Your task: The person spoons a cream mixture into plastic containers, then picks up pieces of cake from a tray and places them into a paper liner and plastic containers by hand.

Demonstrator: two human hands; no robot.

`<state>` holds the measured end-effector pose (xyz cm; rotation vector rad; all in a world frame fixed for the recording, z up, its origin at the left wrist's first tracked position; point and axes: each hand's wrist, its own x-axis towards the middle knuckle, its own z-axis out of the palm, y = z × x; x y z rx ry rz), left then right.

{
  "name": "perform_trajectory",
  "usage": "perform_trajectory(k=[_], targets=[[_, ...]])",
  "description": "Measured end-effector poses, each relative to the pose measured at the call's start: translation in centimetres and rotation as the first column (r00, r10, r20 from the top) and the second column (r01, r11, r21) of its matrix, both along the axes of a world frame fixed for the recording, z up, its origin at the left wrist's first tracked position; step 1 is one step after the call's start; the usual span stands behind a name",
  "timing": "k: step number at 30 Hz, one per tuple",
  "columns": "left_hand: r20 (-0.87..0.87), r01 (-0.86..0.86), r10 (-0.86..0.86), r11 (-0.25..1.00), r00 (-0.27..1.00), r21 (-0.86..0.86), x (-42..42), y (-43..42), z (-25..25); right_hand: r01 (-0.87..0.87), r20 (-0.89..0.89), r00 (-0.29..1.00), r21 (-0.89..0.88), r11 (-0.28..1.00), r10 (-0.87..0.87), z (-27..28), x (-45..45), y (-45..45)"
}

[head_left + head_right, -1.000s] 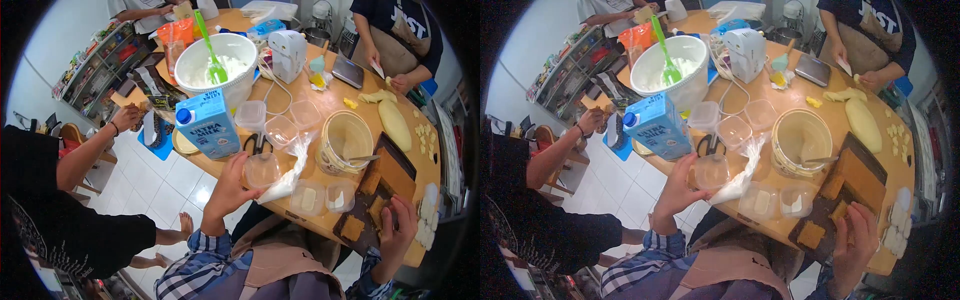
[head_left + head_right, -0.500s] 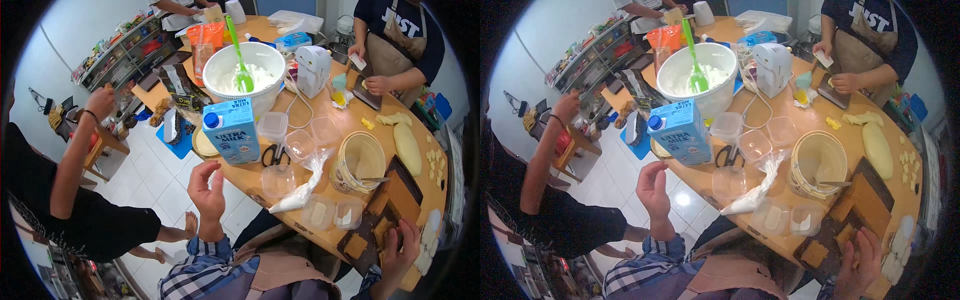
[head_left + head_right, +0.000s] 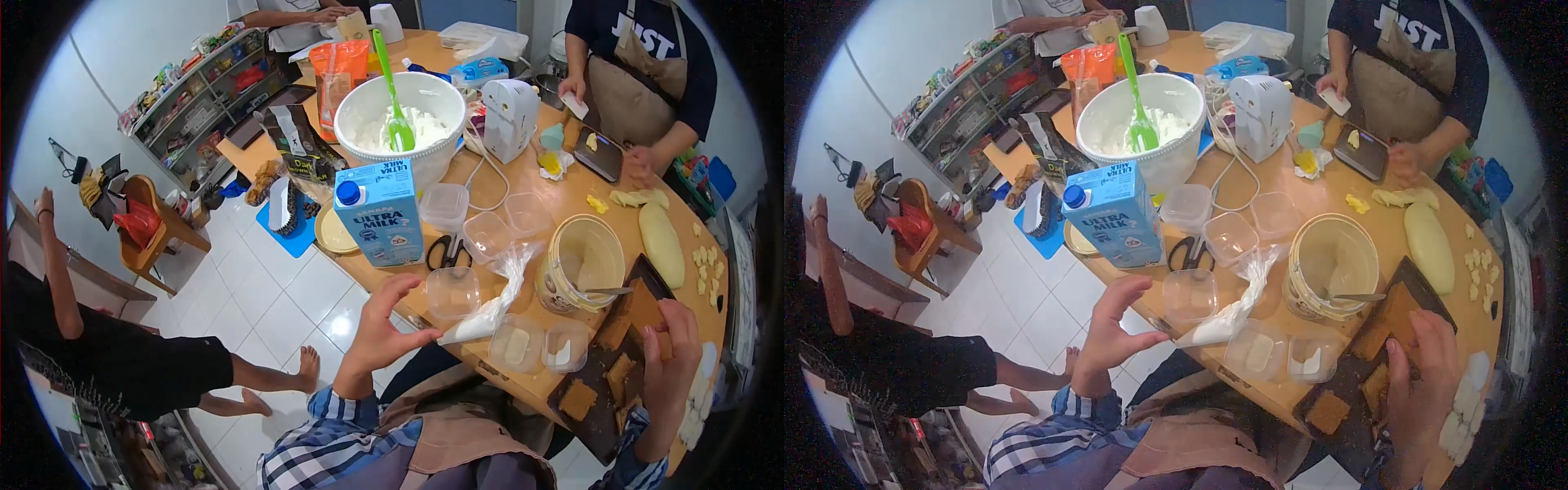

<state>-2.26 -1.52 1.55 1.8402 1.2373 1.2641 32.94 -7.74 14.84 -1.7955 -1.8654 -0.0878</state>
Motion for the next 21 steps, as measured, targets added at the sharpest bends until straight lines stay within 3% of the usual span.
perform_trajectory(k=[8, 17, 21], targets=[[-0.187, 0.089, -0.086, 0.996, 0.979, 0.011, 0.8, -0.3, 1.2, -0.108, -0.027, 0.994, 0.008, 0.994, 0.108, 1.0, -0.1, 2.1], [-0.214, 0.121, -0.116, 0.993, 0.97, 0.013, 1.5, -0.3, 0.7, -0.099, -0.161, 0.984, -0.101, 0.99, 0.082, 1.9, 0.5, 3.6], [-0.226, 0.121, -0.121, 0.993, 0.967, -0.013, 1.6, -0.3, 0.9, -0.11, -0.113, 0.988, -0.073, 0.991, 0.102, 1.4, 0.5, 3.7]])
